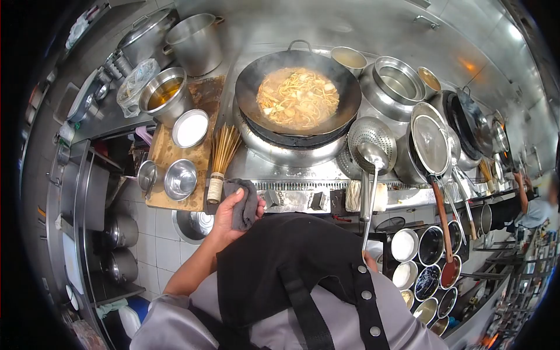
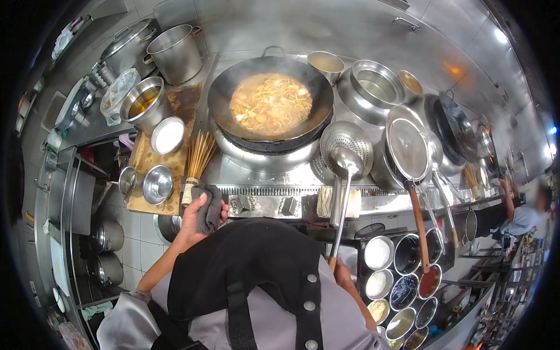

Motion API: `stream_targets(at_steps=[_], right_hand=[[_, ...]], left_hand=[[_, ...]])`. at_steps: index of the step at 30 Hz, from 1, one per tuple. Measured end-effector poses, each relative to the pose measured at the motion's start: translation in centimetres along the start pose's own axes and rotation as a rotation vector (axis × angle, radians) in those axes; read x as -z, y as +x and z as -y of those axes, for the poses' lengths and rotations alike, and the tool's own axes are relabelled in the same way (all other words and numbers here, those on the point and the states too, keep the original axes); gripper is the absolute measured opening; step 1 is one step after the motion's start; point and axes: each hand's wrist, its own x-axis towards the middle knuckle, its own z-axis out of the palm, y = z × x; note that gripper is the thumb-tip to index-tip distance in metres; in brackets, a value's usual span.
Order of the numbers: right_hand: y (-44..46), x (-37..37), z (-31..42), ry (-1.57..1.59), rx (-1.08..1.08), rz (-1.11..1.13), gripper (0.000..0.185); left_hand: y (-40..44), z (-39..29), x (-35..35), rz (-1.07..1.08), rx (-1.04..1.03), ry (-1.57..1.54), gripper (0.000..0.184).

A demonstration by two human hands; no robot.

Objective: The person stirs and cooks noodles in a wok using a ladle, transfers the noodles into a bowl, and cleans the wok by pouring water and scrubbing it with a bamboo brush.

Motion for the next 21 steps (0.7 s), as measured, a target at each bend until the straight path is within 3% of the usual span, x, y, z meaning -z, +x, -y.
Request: stream_targets(at_steps=[1, 4, 5, 10, 11, 13, 14, 15, 17, 21], right_hand=[[-0.7, -0.5, 0.9, 0.698, -0.085, 0.1, 0.046], [-4.9, -2.8, 5.7, 0.821, -0.085, 0.115, 0.047], [-5.2, -3.4, 6.8, 0.819, -0.086, 0.112, 0.047], [-3.4, -2.0, 5.7, -0.052, 0.182, -0.137, 0.03], [-3.6, -2.1, 5.6, -0.056, 0.181, -0.135, 0.03], [-6.3, -5.7, 11.0, -0.133, 0.261, -0.414, 0.025], [-6.3, -5.8, 11.4, -0.14, 0.28, -0.435, 0.027], [-6.8, -6.4, 12.5, -0.146, 0.28, -0.429, 0.027], [-8.2, -7.7, 15.8, 0.235, 0.286, -0.38, 0.03], [-9.2, -8.3, 21.9, 0.123, 0.461, -0.278, 0.038]], left_hand=[[-0.8, -0.2, -1.4, -0.036, -0.03, -0.013, 0.053], [-0.6, -0.2, -1.8, -0.062, -0.058, -0.064, 0.052], [-0.3, -0.1, -1.5, -0.051, -0.055, -0.101, 0.051], [0.7, -0.3, -2.0, 0.026, -0.008, -0.092, 0.048], [0.5, -0.5, -2.2, 0.059, -0.014, -0.037, 0.047], [0.0, -0.8, -2.2, 0.062, -0.027, 0.006, 0.046], [-0.3, -0.9, -2.1, 0.066, -0.036, 0.052, 0.044], [-0.6, -1.1, -2.1, 0.063, -0.041, 0.046, 0.044], [-1.1, -1.6, -2.3, 0.01, 0.009, -0.072, 0.042], [-2.0, -2.4, -3.6, 0.017, 0.049, -0.172, 0.039]])
